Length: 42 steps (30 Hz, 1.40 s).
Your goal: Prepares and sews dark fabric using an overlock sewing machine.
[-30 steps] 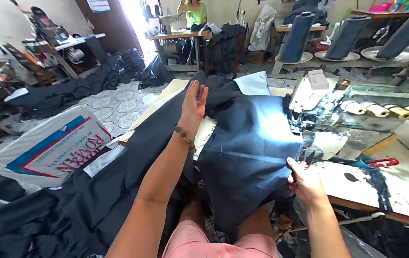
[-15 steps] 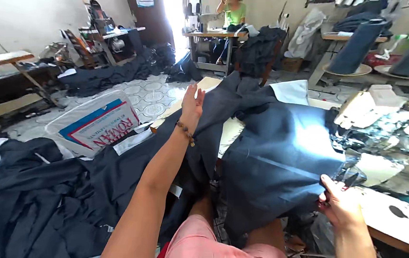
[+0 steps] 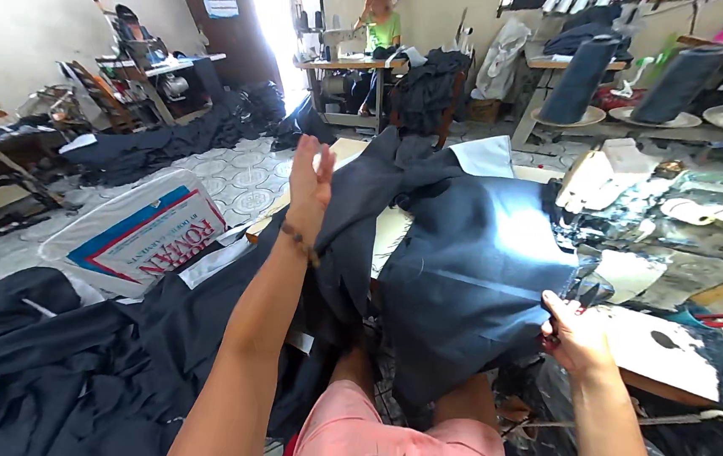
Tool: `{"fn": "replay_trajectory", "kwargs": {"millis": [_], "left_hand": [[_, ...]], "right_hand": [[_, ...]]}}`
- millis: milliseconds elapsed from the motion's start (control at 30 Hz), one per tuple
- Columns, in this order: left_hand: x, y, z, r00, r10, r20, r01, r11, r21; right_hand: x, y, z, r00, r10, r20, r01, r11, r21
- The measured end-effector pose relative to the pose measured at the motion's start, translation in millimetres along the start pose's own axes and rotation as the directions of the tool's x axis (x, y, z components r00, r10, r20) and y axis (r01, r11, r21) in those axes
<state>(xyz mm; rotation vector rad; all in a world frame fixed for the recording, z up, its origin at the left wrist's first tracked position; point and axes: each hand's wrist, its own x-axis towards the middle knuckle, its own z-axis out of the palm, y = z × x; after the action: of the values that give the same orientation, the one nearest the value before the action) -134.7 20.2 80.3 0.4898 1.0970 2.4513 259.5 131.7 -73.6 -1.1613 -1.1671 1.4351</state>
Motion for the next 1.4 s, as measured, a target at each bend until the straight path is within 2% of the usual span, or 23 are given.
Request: {"fn": "replay_trajectory", "kwargs": {"millis": [67, 167, 233, 300, 333, 400, 500, 633, 733, 900, 1067, 1267, 1400], "left_hand": [[9.7, 1.1, -13.6, 0.997, -0.043, -0.063, 0.040, 0.998, -0.046], [-12.6, 17.7, -6.3, 1.000, -0.021, -0.002, 0.021, 0.999, -0.046], [-30.0, 32.0, -2.4, 0.999, 0.031, 0.038, -0.029, 0.998, -0.061], [-22.8, 35.6, -6.6, 0.992, 0.121, 0.016, -0.120, 0.989, -0.091], [-11.0, 30.3, -14.3, 0.991, 0.136, -0.015, -0.136, 0.987, -0.088], [7.0, 16.3, -30.8, 0.994, 0.067, -0.083, -0.075, 0.992, -0.098], [14.8, 10.7, -23.6, 0.993, 0.081, -0.083, -0.085, 0.995, -0.045], [46.7, -23.4, -49.1, 0.991, 0.017, -0.130, -0.016, 1.000, 0.005], [51.6, -40.5, -57.0, 0.987, -0.020, -0.158, 0.021, 1.000, 0.005], [55.4, -44.1, -57.6, 0.985, -0.035, -0.171, 0.032, 0.999, -0.020], [37.6, -46.4, -48.6, 0.987, -0.068, -0.148, 0.069, 0.998, 0.004], [-11.9, -45.4, -38.5, 0.993, -0.121, -0.013, 0.122, 0.981, 0.153], [-27.8, -48.1, -20.6, 0.988, -0.151, -0.032, 0.153, 0.986, 0.070]], "right_hand": [[-1.7, 0.0, 0.2, 1.000, 0.006, 0.000, -0.006, 1.000, -0.015], [-0.3, -1.5, 1.8, 1.000, -0.008, -0.003, 0.008, 1.000, 0.001], [-0.5, 0.2, 0.3, 1.000, -0.007, 0.000, 0.007, 1.000, -0.009], [1.2, 2.6, 0.7, 1.000, -0.020, 0.008, 0.020, 1.000, -0.006], [1.6, 3.9, 0.3, 0.999, -0.032, 0.014, 0.032, 0.999, 0.003], [1.3, 2.5, 0.3, 0.999, -0.052, 0.015, 0.052, 0.999, 0.004], [3.2, -1.4, -0.5, 0.999, -0.039, 0.007, 0.039, 0.999, -0.009], [3.0, -4.8, 1.5, 0.999, -0.042, 0.018, 0.042, 0.999, -0.009], [3.5, -3.0, -1.2, 1.000, -0.011, 0.008, 0.011, 1.000, -0.028], [4.2, -3.9, -0.7, 1.000, 0.018, -0.006, -0.018, 1.000, -0.005], [0.5, -3.8, 0.7, 1.000, 0.005, -0.003, -0.005, 0.999, 0.037], [-4.6, -3.7, 1.4, 1.000, -0.006, -0.026, 0.007, 1.000, 0.019], [-3.6, -4.2, 1.1, 1.000, -0.002, -0.012, 0.002, 0.999, 0.043]]}}
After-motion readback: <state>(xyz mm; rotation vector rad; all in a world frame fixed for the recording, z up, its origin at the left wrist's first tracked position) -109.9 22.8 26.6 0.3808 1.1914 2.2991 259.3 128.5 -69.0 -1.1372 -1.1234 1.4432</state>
